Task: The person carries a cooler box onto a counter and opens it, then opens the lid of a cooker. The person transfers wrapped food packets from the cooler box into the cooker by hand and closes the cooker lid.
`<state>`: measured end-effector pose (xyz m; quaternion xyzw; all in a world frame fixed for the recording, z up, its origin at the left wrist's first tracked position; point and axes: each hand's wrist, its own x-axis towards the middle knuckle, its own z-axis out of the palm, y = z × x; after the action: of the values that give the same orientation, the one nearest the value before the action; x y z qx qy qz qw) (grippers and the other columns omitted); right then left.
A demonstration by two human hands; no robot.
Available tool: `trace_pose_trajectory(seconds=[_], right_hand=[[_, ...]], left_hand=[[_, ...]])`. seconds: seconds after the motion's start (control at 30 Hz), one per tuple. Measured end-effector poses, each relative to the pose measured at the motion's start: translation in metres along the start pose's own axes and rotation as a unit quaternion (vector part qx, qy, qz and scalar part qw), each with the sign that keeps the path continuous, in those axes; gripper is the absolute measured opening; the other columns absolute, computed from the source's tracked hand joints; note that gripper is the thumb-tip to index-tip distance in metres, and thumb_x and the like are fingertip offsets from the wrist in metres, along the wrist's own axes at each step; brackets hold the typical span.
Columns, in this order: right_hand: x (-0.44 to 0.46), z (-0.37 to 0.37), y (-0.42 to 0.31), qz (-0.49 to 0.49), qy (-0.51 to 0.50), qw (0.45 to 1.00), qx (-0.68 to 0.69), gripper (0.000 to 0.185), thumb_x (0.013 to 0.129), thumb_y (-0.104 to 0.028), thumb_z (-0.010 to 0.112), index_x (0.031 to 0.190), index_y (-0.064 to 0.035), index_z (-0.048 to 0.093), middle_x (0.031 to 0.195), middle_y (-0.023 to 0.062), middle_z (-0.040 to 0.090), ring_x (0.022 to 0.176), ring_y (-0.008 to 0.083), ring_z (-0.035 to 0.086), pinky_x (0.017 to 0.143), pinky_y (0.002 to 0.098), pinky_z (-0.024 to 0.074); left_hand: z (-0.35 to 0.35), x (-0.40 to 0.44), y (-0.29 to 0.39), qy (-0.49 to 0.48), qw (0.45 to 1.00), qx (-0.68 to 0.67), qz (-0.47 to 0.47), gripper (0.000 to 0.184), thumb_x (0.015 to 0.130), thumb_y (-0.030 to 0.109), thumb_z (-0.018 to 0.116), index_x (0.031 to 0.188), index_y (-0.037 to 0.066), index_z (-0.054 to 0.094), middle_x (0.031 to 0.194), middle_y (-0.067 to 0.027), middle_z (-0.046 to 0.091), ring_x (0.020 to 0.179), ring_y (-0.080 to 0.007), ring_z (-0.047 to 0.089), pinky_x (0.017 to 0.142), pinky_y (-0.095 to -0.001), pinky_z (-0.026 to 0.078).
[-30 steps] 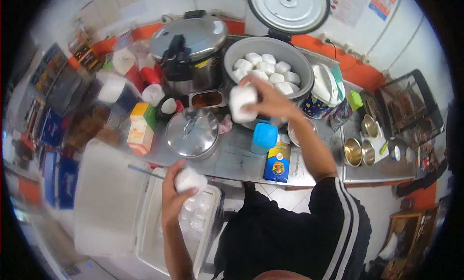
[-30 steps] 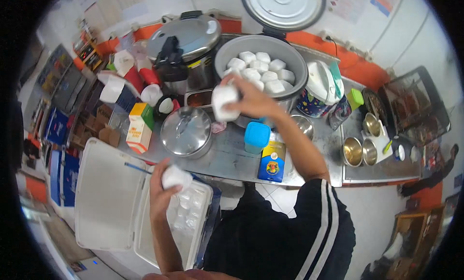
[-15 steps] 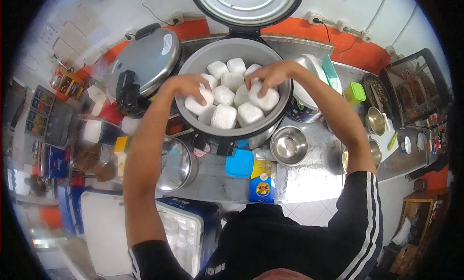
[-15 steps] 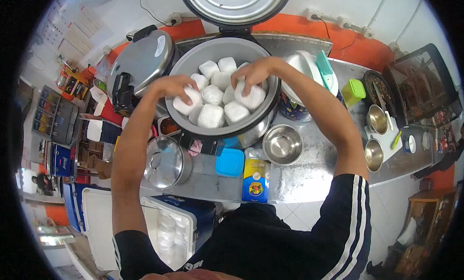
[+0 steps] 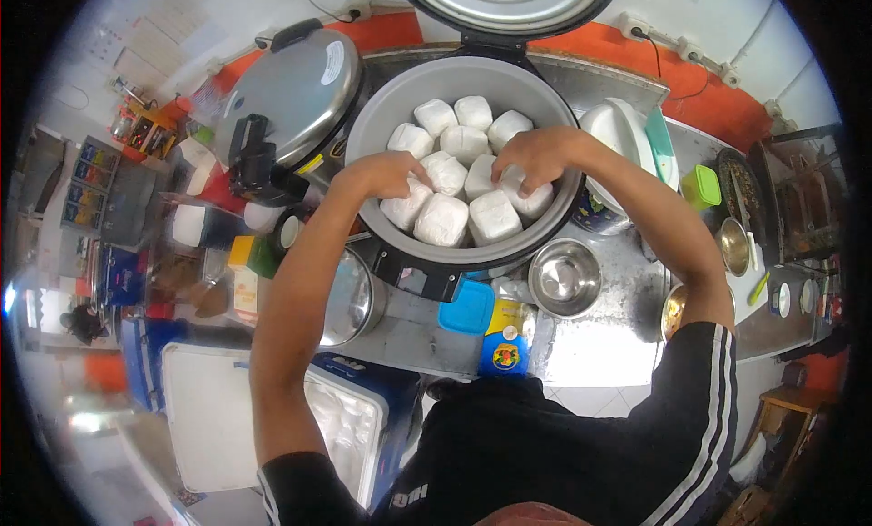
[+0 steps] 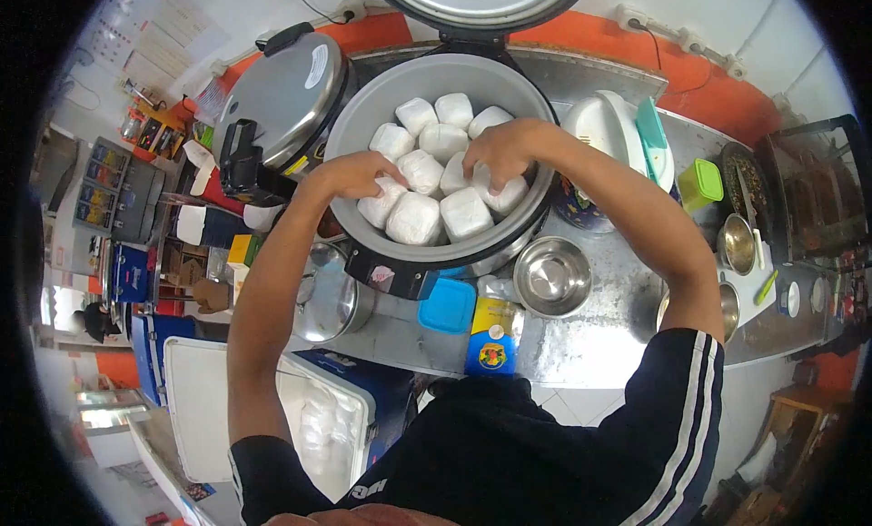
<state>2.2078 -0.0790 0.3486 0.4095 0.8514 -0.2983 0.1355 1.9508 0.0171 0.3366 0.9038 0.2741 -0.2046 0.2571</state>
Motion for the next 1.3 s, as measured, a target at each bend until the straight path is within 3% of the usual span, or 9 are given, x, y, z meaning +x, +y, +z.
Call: trace_pose_trajectory(seconds=[0.03, 0.1, 0.2, 0.33, 0.5, 0.9, 1.13, 1.23, 1.3], right_hand=[[-0.012, -0.001, -0.023, 0.077, 0.097, 0.991, -0.042, 0.049, 0.072, -0.017, 0.07, 0.119, -0.0111, 0.058, 0.114, 0.0155, 0.061, 0.106, 0.0335, 0.057, 0.09, 0.0423, 0.043], [-0.036, -0.009, -0.061, 0.119, 0.282, 0.949, -0.07, 0.04, 0.076, -0.013, 0.068, 0.115, -0.009, 0.06, 0.112, 0.0148, 0.062, 0.102, 0.0296, 0.06, 0.085, 0.0386, 0.0458], [-0.065, -0.005, -0.108, 0.0, 0.416, 0.891, 0.182, 0.028, 0.078, -0.013, 0.07, 0.103, -0.0046, 0.065, 0.099, 0.0139, 0.066, 0.091, 0.0218, 0.065, 0.073, 0.0332, 0.0495], [-0.035, 0.06, -0.161, -0.162, 0.355, 0.845, 0.365, 0.008, 0.081, -0.008, 0.067, 0.083, -0.0009, 0.067, 0.079, 0.0128, 0.066, 0.073, 0.0243, 0.064, 0.068, 0.0308, 0.0489], [0.047, 0.113, -0.25, -0.245, 0.259, 0.873, 0.333, 0.009, 0.08, -0.007, 0.064, 0.085, 0.0003, 0.062, 0.076, 0.0129, 0.063, 0.069, 0.0254, 0.061, 0.064, 0.0334, 0.0472], [0.136, 0.215, -0.375, -0.291, 0.055, 0.914, 0.278, 0.012, 0.08, -0.013, 0.063, 0.084, -0.0014, 0.061, 0.068, 0.012, 0.06, 0.061, 0.0198, 0.056, 0.06, 0.0323, 0.044], [0.203, 0.263, -0.436, -0.241, -0.012, 0.936, 0.255, 0.015, 0.08, -0.015, 0.065, 0.083, -0.0009, 0.063, 0.061, 0.0117, 0.061, 0.058, 0.0224, 0.061, 0.06, 0.0352, 0.0471], [0.243, 0.293, -0.452, -0.219, -0.032, 0.96, 0.171, 0.018, 0.08, -0.021, 0.066, 0.086, -0.0037, 0.064, 0.073, 0.0138, 0.066, 0.072, 0.0266, 0.064, 0.07, 0.0377, 0.0498], [0.284, 0.329, -0.446, -0.165, 0.03, 0.985, 0.033, 0.026, 0.079, -0.026, 0.068, 0.093, -0.0053, 0.064, 0.098, 0.0176, 0.065, 0.093, 0.0308, 0.062, 0.082, 0.0404, 0.049]], left_hand=[[0.003, -0.012, 0.002, 0.002, 1.0, -0.002, -0.004, 0.048, 0.069, 0.0, 0.067, 0.115, 0.013, 0.066, 0.107, -0.0133, 0.062, 0.101, -0.0293, 0.059, 0.092, -0.0368, 0.045], [0.015, -0.046, 0.013, 0.357, 0.923, -0.069, 0.124, 0.033, 0.073, 0.002, 0.066, 0.106, 0.006, 0.066, 0.103, -0.0117, 0.063, 0.098, -0.0245, 0.06, 0.088, -0.0363, 0.046], [-0.005, -0.129, 0.065, 0.381, 0.865, -0.274, 0.176, 0.015, 0.079, 0.01, 0.067, 0.093, 0.004, 0.068, 0.09, -0.0099, 0.066, 0.087, -0.0194, 0.063, 0.079, -0.0318, 0.05], [-0.009, -0.237, 0.125, 0.396, 0.777, -0.304, 0.384, 0.017, 0.081, 0.022, 0.069, 0.084, 0.006, 0.065, 0.092, -0.0108, 0.062, 0.085, -0.0186, 0.059, 0.074, -0.0276, 0.047], [0.022, -0.304, 0.181, 0.375, 0.739, -0.255, 0.499, 0.017, 0.081, 0.023, 0.068, 0.084, 0.006, 0.064, 0.092, -0.0116, 0.062, 0.086, -0.0194, 0.059, 0.075, -0.0287, 0.047], [0.146, -0.431, 0.239, 0.454, 0.715, -0.208, 0.49, 0.016, 0.083, 0.023, 0.063, 0.084, 0.007, 0.063, 0.092, -0.0133, 0.061, 0.087, -0.0213, 0.059, 0.077, -0.0314, 0.047], [0.203, -0.493, 0.237, 0.533, 0.728, -0.204, 0.381, 0.016, 0.085, 0.023, 0.06, 0.084, 0.007, 0.062, 0.092, -0.0143, 0.061, 0.087, -0.0225, 0.059, 0.079, -0.033, 0.047], [0.222, -0.523, 0.226, 0.562, 0.733, -0.196, 0.329, 0.016, 0.085, 0.023, 0.059, 0.084, 0.007, 0.061, 0.092, -0.0147, 0.061, 0.088, -0.0229, 0.059, 0.079, -0.0336, 0.048], [0.233, -0.539, 0.221, 0.575, 0.736, -0.192, 0.301, 0.016, 0.085, 0.023, 0.058, 0.085, 0.007, 0.061, 0.092, -0.015, 0.061, 0.088, -0.0233, 0.059, 0.08, -0.0341, 0.048]])
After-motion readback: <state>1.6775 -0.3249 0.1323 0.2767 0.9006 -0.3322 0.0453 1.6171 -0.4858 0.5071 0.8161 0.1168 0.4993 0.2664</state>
